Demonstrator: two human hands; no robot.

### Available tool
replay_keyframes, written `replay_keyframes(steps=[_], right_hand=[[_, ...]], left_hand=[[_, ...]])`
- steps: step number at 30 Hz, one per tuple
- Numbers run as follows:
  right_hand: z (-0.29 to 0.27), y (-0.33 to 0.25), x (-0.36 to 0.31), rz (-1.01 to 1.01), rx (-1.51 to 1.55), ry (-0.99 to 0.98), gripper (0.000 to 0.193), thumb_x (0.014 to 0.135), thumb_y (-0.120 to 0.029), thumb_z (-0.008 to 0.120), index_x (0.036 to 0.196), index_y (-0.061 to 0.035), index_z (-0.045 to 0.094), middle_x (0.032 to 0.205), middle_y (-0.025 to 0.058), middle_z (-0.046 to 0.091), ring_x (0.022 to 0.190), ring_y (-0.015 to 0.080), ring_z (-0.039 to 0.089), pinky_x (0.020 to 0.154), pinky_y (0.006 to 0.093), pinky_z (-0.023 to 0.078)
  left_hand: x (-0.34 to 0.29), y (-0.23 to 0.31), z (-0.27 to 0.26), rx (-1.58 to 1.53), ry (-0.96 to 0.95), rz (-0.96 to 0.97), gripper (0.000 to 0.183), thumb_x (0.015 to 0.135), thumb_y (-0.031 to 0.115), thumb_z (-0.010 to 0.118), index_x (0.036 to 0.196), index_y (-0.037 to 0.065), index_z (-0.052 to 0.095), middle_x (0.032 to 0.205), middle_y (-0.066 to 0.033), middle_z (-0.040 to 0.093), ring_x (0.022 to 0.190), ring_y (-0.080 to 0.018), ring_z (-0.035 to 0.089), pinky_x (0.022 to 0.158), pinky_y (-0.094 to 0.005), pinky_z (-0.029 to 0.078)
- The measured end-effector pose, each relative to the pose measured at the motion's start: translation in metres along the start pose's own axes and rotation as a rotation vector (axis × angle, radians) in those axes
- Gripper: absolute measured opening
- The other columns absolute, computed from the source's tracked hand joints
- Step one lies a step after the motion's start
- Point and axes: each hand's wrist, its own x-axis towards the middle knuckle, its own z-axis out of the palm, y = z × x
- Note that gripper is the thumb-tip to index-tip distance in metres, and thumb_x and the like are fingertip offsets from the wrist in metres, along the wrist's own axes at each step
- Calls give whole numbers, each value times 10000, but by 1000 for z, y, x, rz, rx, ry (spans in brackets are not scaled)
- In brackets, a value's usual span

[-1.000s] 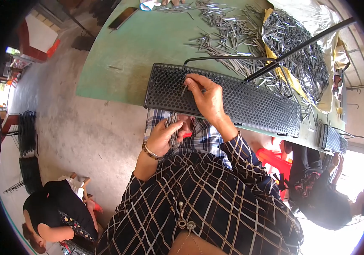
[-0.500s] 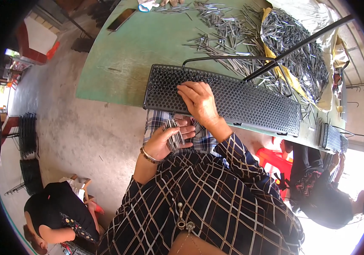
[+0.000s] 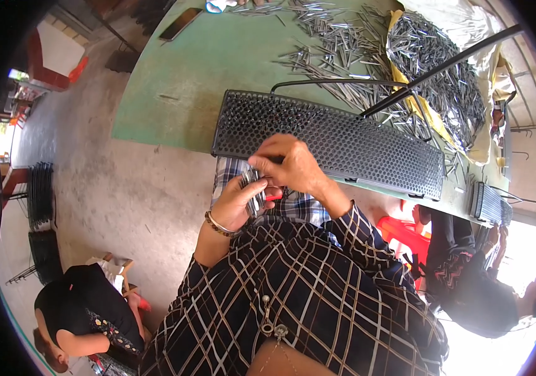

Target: Inserting small metal pins into a perforated tray as part of an assembly process.

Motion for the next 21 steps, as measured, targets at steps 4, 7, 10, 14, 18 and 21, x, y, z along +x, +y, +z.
replay_keyframes(steps=[4,7,10,14,18,21], right_hand=[[-8,-3,-4,263,298,-135,146,831,-109,683,872,31,687,877,89,657,800,145,610,673,277,488],[-13,-3,-2,447,286,-77,179,877,-134,651,929,36,672,799,35,658,712,82,591,631,235,483],[-12,4,-3,525,457,-85,189,877,-148,658,932,33,664,771,39,659,701,74,591,624,215,482],[-10,2,-4,548,478,-38,199,877,-156,663,937,34,652,783,47,659,698,65,587,618,196,479],[-6,6,-7,546,505,92,199,874,-151,665,958,28,647,795,44,659,700,68,587,624,196,486],[-10,9,-3,450,498,263,199,875,-149,665,971,24,643,797,35,657,705,72,588,631,200,489]], left_hand=[[3,2,5,72,-27,19,308,947,176,520,1217,29,522,1061,-69,639,931,-159,632,683,-273,527],[8,-4,2,55,-26,49,302,951,178,517,1212,26,532,1049,-67,641,887,-135,621,626,-249,501],[15,-10,1,31,41,145,263,945,201,542,1148,35,567,971,-87,645,768,-118,597,580,-235,470],[14,-10,4,31,117,170,261,950,232,535,1113,35,586,885,-65,638,684,-102,557,516,-229,437],[14,-10,5,-8,139,189,278,949,255,536,1084,19,594,835,-51,624,654,-99,541,494,-230,416],[14,-10,6,-20,179,184,286,948,254,535,1080,7,596,828,-54,623,647,-100,539,497,-229,416]])
